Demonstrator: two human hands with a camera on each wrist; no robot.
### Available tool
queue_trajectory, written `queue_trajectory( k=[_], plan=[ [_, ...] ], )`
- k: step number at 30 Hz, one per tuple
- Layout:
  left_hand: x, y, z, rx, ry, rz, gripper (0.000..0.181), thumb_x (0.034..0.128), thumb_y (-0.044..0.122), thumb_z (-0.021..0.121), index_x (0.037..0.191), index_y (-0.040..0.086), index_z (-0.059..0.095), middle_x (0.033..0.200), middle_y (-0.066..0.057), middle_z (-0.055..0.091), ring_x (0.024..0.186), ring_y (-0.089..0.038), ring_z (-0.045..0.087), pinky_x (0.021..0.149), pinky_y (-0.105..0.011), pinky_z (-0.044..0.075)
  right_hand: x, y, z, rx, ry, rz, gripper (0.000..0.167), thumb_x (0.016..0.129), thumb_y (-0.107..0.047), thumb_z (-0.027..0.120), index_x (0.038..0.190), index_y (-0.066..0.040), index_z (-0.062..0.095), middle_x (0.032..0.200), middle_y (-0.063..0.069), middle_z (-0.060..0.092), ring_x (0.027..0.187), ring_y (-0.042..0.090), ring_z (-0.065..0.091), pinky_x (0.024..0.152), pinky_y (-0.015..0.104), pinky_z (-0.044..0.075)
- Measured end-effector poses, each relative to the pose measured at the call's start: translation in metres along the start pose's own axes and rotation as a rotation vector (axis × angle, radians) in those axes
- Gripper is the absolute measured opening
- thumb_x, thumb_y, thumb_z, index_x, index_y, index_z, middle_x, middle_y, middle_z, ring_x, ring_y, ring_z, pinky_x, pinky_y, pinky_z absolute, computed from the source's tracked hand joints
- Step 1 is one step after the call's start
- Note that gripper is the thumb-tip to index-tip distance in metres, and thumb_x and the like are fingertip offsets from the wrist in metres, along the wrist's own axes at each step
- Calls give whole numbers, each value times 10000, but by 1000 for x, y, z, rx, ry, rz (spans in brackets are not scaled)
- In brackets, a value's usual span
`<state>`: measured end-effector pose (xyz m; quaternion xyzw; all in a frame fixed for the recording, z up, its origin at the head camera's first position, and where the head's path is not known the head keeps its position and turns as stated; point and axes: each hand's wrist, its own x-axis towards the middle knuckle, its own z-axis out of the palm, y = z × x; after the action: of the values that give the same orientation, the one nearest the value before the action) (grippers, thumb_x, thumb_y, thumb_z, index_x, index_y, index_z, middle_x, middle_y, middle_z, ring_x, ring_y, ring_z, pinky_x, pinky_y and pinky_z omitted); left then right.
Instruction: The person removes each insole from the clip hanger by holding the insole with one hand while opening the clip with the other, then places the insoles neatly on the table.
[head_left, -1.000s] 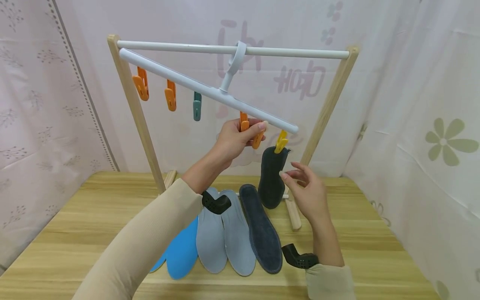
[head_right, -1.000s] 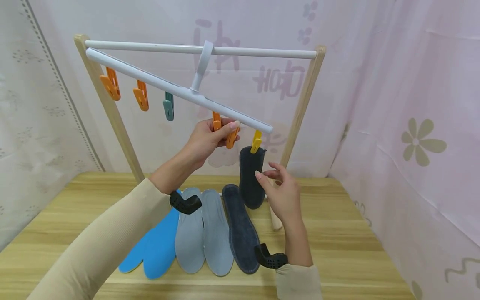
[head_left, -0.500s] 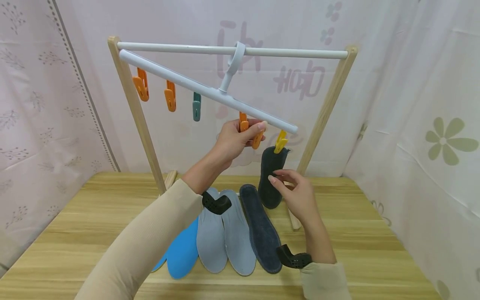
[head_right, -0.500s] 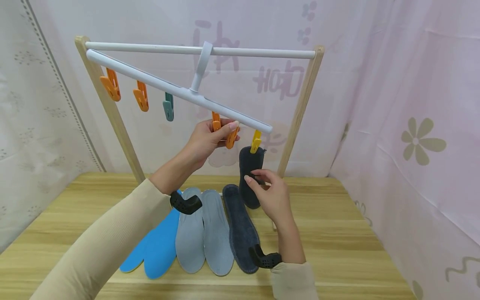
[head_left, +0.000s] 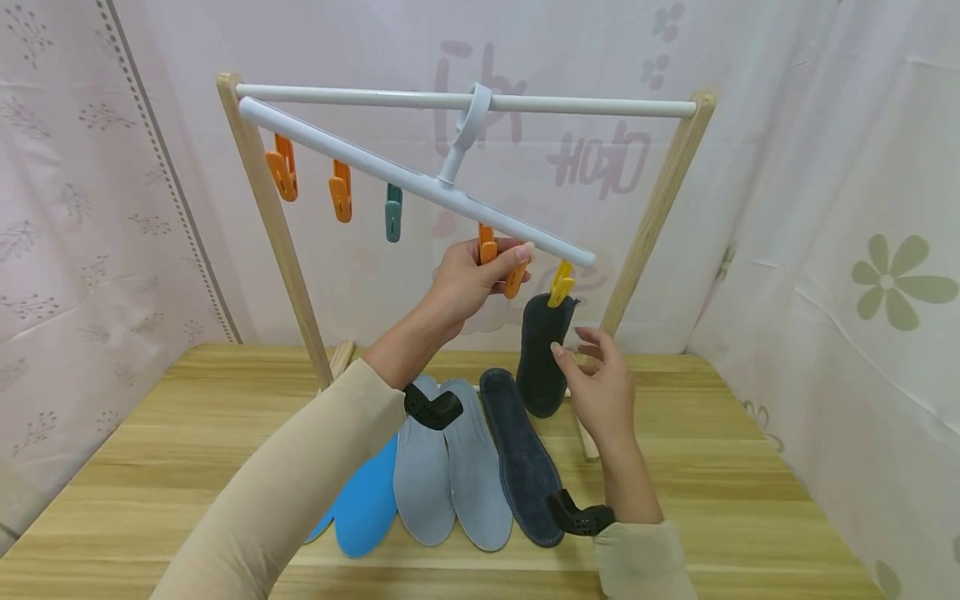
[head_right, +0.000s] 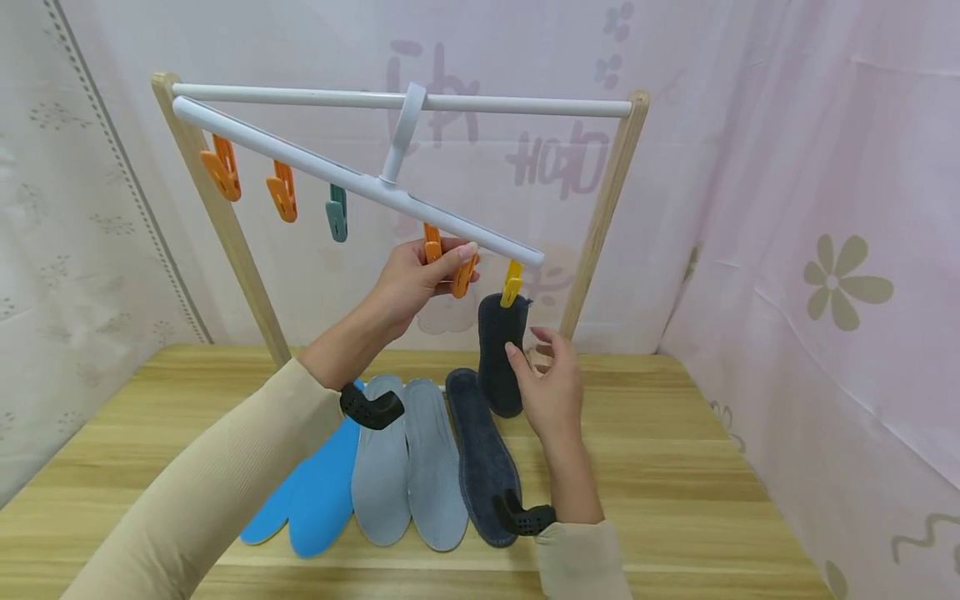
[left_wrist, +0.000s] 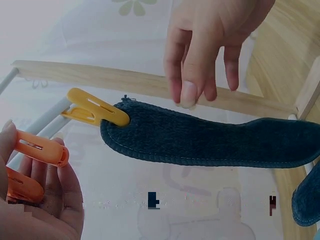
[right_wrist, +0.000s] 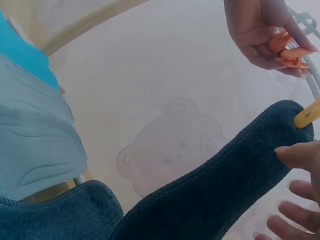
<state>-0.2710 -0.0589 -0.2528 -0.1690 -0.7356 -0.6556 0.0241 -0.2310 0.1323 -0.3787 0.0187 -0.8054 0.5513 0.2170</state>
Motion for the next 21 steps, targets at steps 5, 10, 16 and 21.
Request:
queue_trajectory(
  k=[5, 10, 16, 21],
  plan=[
    [0, 0, 0, -3, -2, -7, 367, 977, 342, 672, 1249, 95, 678, 1177, -157, 729, 1044, -211, 741, 963, -339, 563, 2, 3, 1, -2, -56, -5, 658, 940, -349, 725, 1494, -113, 459, 1485, 126, 544, 1397, 310, 485, 1130, 525, 433],
    [0, 1, 0, -6, -7, -4, 354, 977, 342, 673, 1238, 103, 691, 1145, -127, 737, 1037, -200, 741, 960, -330, 562, 2, 5, 3, -38, -105, 17, 614, 946, -362, 716, 1456, -95, 503, 1354, 160, 608, 1330, 325, 539, 1124, 519, 433],
    [0, -1, -1, -8, -12, 1, 350, 980, 342, 670, 1236, 104, 692, 1122, -111, 742, 1030, -205, 734, 930, -318, 558, 2, 6, 5, -22, -106, 7, 379, 934, -307, 740, 1184, -26, 694, 1203, 184, 662, 1172, 349, 658, 1028, 509, 527],
    [-1, -1, -1, -19, -10, -8, 360, 976, 344, 674, 1246, 107, 683, 1146, -130, 735, 1024, -201, 736, 943, -312, 567, 1, 9, 7, 65, -200, 34, 377, 959, -260, 712, 1259, -36, 667, 1245, 183, 706, 1164, 324, 691, 984, 477, 570]
  ],
)
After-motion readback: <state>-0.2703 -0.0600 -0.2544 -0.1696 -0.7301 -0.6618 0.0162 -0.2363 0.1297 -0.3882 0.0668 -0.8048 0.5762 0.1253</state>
